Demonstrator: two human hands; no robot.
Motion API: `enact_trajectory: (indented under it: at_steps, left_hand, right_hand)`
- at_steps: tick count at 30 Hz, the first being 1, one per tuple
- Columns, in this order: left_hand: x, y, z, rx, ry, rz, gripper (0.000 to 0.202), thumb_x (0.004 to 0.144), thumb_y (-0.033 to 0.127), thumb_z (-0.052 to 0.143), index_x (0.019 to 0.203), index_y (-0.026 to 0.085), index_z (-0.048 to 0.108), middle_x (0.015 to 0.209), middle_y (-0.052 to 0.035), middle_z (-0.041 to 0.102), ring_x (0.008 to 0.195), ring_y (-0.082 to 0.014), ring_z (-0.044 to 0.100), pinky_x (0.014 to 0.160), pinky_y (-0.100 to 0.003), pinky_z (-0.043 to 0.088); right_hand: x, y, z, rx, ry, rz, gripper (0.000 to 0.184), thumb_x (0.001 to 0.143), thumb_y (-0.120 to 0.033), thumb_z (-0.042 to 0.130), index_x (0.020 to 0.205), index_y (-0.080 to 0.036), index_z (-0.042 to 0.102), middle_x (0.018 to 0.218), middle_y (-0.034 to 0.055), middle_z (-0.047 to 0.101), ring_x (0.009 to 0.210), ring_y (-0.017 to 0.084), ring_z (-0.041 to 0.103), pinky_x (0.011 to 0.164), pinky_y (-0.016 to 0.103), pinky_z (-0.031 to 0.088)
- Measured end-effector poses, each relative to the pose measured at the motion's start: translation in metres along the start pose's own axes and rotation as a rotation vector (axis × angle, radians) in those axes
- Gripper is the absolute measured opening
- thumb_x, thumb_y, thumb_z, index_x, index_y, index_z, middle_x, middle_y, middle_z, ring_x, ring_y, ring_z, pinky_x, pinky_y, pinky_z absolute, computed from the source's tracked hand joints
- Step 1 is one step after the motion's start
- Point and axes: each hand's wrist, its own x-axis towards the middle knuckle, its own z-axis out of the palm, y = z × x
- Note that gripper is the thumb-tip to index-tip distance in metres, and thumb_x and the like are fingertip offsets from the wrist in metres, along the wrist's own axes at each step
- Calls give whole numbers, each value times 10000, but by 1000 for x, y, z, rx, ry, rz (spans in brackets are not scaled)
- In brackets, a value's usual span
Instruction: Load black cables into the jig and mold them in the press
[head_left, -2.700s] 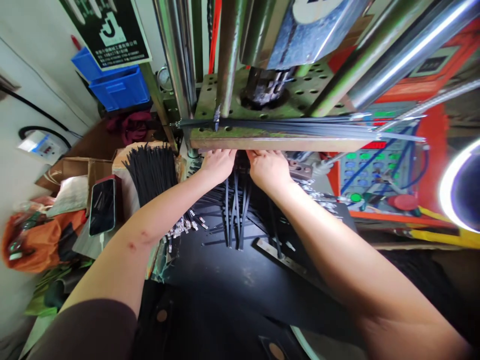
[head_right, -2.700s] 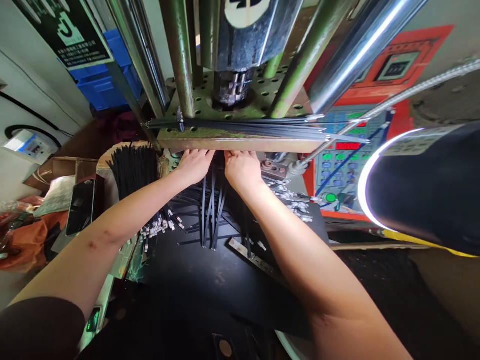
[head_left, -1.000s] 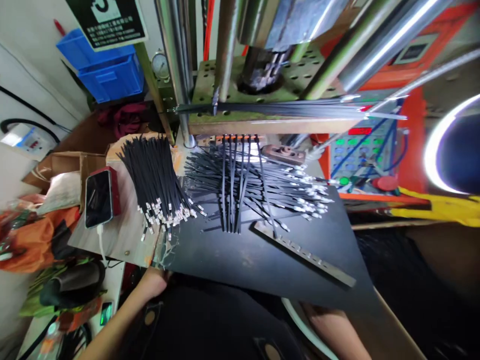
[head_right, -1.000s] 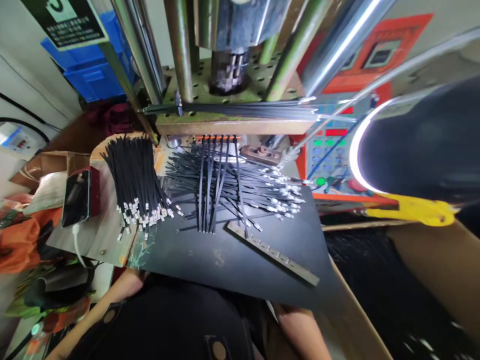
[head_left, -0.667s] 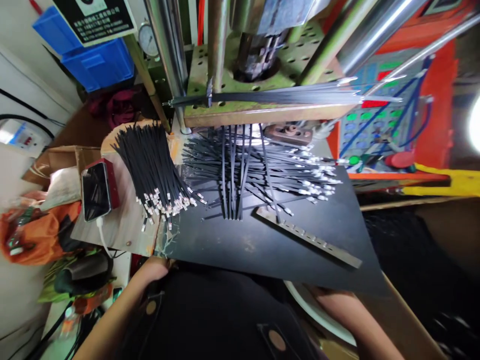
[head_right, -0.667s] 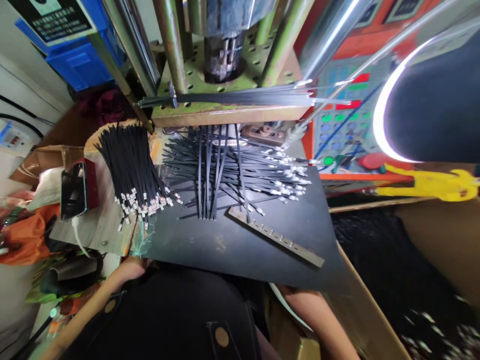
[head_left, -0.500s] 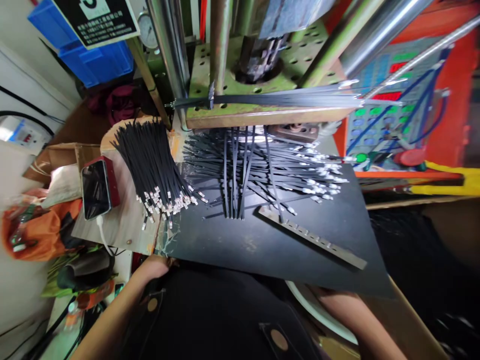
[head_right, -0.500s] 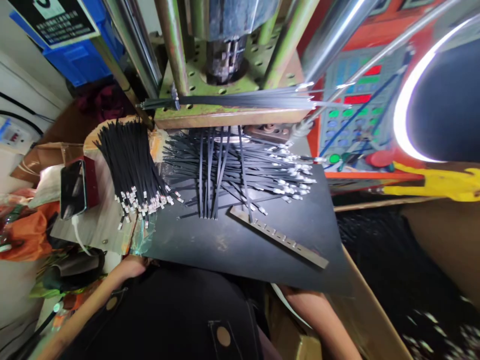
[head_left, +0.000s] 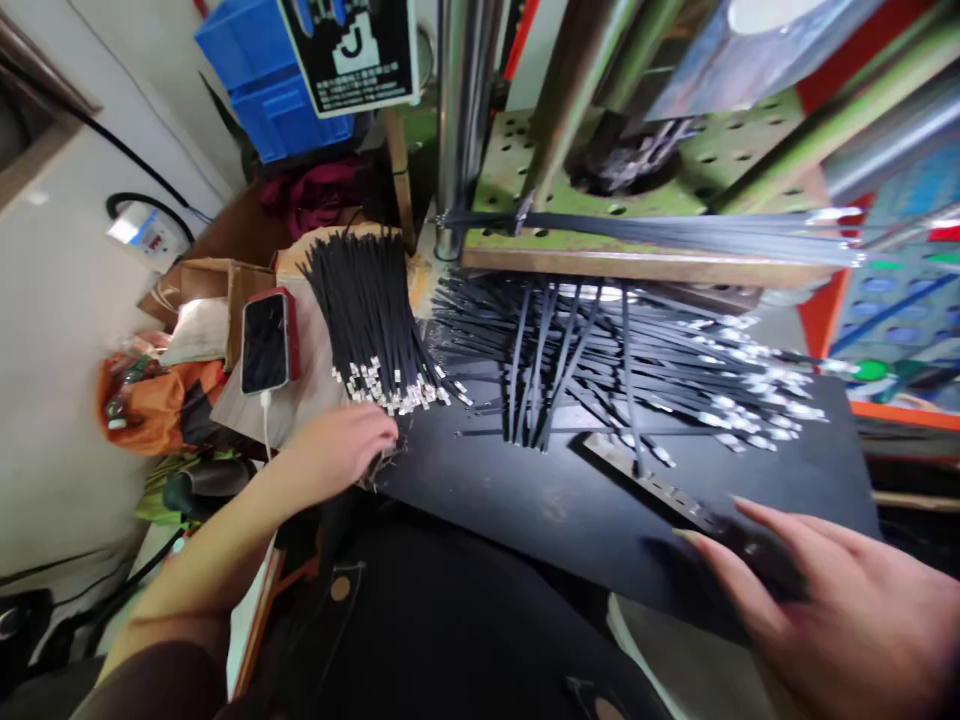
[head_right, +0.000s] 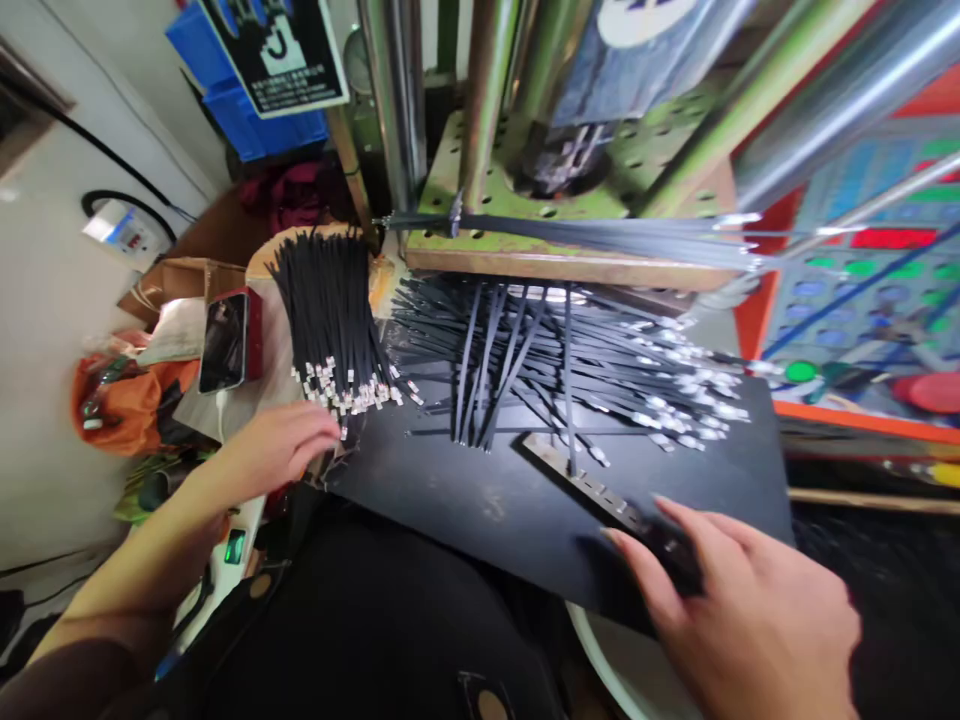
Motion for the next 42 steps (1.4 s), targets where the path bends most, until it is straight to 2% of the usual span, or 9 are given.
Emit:
enact_trajectory:
  at_steps: [5,8,14,18,21,26,33,37,42]
  left_hand:
    - [17,-13,-11,244,79,40,239,995,127,468,1034,159,702,1040,-76,682,975,-211,634,912,-363,525]
    - [28,-12,-4,277,107,160,339,984,72,452,1245,165,647,1270,-90,659,1195,-222,586,1026,-375,487]
    - [56,-10,-5,434,-39,178,392,963,59,477,1317,147,619,1383,-113,624,1430,-361,430,1198,-687,188]
    - [38,-31,-13,453,45,165,346,983,70,467,1206,197,699,1253,-60,699,1359,-306,505,1220,-678,98]
    - [28,-51,-20,357,162,129,296,975,123,553,1157,266,737,1210,-25,727,1319,-278,522,1195,-640,184]
    - [45,-45,-27,175,516,180,260,1029,259,550,1228,259,717,1235,-50,725,1152,-192,636,1033,-399,451]
    - [47,2,29,101,158,393,291,992,355,624,1153,132,720,1183,-100,736,1109,-214,701,988,-316,559]
    - [16,11,50,-162,299,282,279,1041,348,532,1063,174,749,1085,-49,766,1015,-149,719,950,-256,575]
    - [-17,11,34,-307,457,57,188,997,207,554,1107,188,705,1086,-62,713,917,-138,704,884,-282,596]
  right_hand:
    - [14,-17,11,184,88,-114,195,865,-428,587,1026,-419,697,842,124,705,760,367,671,774,565,522]
    - [25,-48,13,317,-48,-238,208,878,-484,588,963,-335,706,847,83,711,770,295,684,754,465,551]
    - [145,-166,24,211,-389,-346,365,982,-418,472,1137,-170,690,1016,122,716,904,227,683,818,339,532]
    - [201,-227,48,3,-499,-265,391,906,-410,626,1062,-58,689,1084,224,701,1007,298,673,829,352,493]
    - [213,-246,48,7,-552,-290,258,846,-329,691,955,-96,703,955,155,728,861,241,684,708,287,446]
    - [222,-239,7,33,-535,-292,281,944,-389,537,817,-174,665,803,26,699,727,151,622,624,247,366]
    - [166,-164,-12,-299,-630,-264,289,948,-251,451,805,-170,689,804,108,733,730,229,678,623,303,394]
    - [135,-140,-9,-422,-585,-347,273,898,-213,471,766,-159,704,826,156,737,831,297,709,680,352,469]
    - [136,-123,1,-348,-609,-344,206,774,-81,537,635,-182,652,761,155,705,682,250,673,628,355,490]
